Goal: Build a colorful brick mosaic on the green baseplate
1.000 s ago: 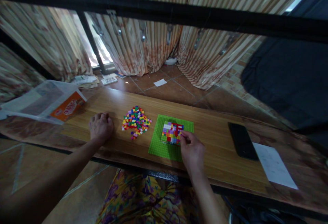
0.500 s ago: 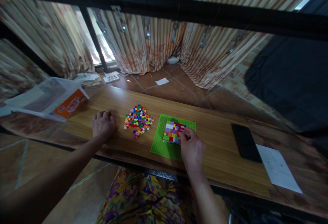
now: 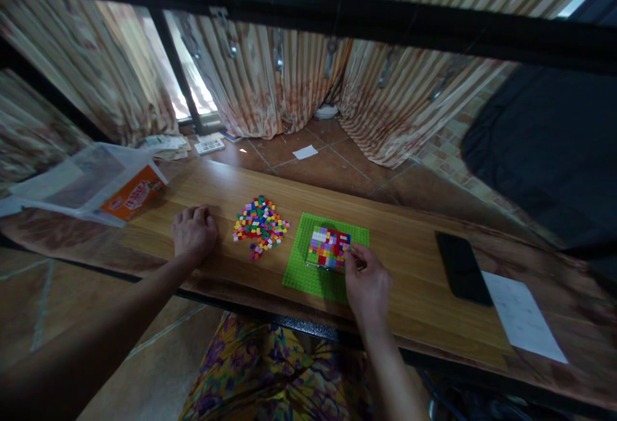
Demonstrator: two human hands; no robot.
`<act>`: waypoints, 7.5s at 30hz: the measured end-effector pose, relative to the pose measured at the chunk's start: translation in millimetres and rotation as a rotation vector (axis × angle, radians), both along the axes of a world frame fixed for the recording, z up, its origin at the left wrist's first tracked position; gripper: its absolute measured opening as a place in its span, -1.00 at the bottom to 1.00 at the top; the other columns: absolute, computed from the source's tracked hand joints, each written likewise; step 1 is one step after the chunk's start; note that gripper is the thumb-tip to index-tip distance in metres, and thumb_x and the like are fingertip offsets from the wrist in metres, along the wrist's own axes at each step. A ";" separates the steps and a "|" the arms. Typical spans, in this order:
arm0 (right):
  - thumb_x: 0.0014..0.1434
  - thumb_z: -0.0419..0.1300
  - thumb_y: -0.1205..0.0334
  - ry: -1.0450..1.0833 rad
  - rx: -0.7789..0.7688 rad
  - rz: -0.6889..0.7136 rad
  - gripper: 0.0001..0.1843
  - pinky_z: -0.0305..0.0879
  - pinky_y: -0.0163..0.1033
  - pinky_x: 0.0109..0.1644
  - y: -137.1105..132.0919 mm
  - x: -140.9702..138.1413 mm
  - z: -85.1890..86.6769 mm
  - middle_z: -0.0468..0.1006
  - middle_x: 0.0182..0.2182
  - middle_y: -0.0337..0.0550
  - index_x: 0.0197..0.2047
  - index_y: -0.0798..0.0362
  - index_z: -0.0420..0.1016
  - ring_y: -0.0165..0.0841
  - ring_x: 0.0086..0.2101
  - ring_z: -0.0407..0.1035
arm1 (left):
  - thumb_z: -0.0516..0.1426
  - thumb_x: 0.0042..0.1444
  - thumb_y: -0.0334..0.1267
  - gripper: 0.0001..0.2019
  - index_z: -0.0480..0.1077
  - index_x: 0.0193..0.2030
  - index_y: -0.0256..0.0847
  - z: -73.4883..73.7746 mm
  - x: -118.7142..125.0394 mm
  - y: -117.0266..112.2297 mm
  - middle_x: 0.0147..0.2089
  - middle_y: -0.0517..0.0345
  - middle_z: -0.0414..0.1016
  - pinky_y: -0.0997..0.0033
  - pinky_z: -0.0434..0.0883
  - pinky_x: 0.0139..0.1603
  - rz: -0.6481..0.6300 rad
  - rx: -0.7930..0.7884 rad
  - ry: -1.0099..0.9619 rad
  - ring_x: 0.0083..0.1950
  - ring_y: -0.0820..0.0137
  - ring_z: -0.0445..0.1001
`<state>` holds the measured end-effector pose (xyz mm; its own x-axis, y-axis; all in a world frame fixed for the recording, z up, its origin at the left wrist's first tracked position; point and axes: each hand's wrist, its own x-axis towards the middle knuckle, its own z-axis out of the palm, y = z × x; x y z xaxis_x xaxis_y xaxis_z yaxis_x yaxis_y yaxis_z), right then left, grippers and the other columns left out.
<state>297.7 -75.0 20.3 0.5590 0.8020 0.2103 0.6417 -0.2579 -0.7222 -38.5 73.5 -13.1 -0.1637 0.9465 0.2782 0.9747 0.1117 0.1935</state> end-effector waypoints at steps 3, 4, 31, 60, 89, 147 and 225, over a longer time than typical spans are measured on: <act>0.16 0.13 -0.07 -0.054 -0.018 0.080 -0.61 0.32 -0.16 -0.22 -1.7 -0.3 1.3 0.63 -0.28 -0.04 -0.19 0.05 0.59 -0.26 -0.37 0.46 | -0.08 0.22 -0.20 -0.61 0.41 0.07 -0.25 0.4 0.6 -0.5 0.12 -0.14 0.40 0.05 0.25 0.11 0.002 0.003 0.004 0.11 0.01 0.29; 0.17 0.11 -0.06 -0.083 -0.013 0.107 -0.61 0.32 -0.16 -0.20 -2.0 -0.7 1.3 0.62 -0.26 -0.03 -0.19 0.05 0.59 -0.26 -0.36 0.46 | -0.08 0.22 -0.20 -0.61 0.41 0.07 -0.25 0.7 0.8 -0.6 0.12 -0.14 0.40 0.05 0.25 0.10 0.003 0.004 0.005 0.11 0.01 0.29; 0.20 0.13 0.01 0.028 0.138 0.137 -0.65 0.36 -0.18 -0.15 -0.1 1.5 -9.8 0.62 -0.23 -0.04 -0.19 0.06 0.61 -0.29 -0.27 0.48 | -0.08 0.22 -0.20 -0.61 0.40 0.08 -0.24 3.0 1.6 -1.1 0.13 -0.15 0.39 0.04 0.23 0.13 0.015 -0.019 -0.019 0.14 0.01 0.28; -0.05 0.29 -0.12 0.564 0.170 -0.128 -0.50 0.40 -0.16 -0.19 15.2 2.5 -32.3 0.63 -0.28 -0.05 -0.19 0.13 0.57 -0.28 -0.30 0.49 | -0.08 0.22 -0.20 -0.61 0.40 0.08 -0.24 1.1 1.0 -1.0 0.13 -0.14 0.38 0.06 0.23 0.12 0.016 -0.018 -0.016 0.13 0.01 0.28; 0.29 0.05 0.28 -0.205 0.006 0.624 -0.77 0.22 -0.21 -0.04 31.8 -149.4 -27.7 0.52 -0.21 -0.11 -0.10 0.01 0.52 -0.26 -0.15 0.36 | -0.07 0.24 -0.24 -0.68 0.41 0.02 -0.23 -0.8 1.3 -3.9 0.07 -0.10 0.41 0.11 0.23 0.10 -0.005 0.026 -0.009 0.09 0.09 0.30; -0.10 0.36 -0.04 0.395 0.082 -0.058 -0.62 0.40 -0.16 -0.21 14.4 6.3 -13.8 0.65 -0.38 -0.08 -0.30 0.08 0.62 -0.27 -0.36 0.50 | -0.08 0.22 -0.20 -0.62 0.40 0.05 -0.24 1.5 0.4 -0.8 0.11 -0.16 0.39 0.04 0.24 0.12 -0.002 -0.002 -0.025 0.14 0.00 0.27; 0.22 0.12 0.28 0.213 -0.091 0.674 -0.87 0.24 -0.31 -0.30 -9.7 -132.5 -1.8 0.53 -0.40 -0.24 -0.31 0.01 0.49 -0.40 -0.39 0.40 | -0.06 0.22 -0.22 -0.65 0.41 0.03 -0.24 -1.9 -0.5 -0.9 0.08 -0.13 0.41 0.06 0.24 0.10 0.000 0.010 -0.021 0.11 0.04 0.29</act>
<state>165.2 -84.7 18.5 -0.0434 0.9967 0.0679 0.5301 0.0806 -0.8441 -39.1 72.6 -15.0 -0.1698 0.9438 0.2837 0.9705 0.1101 0.2146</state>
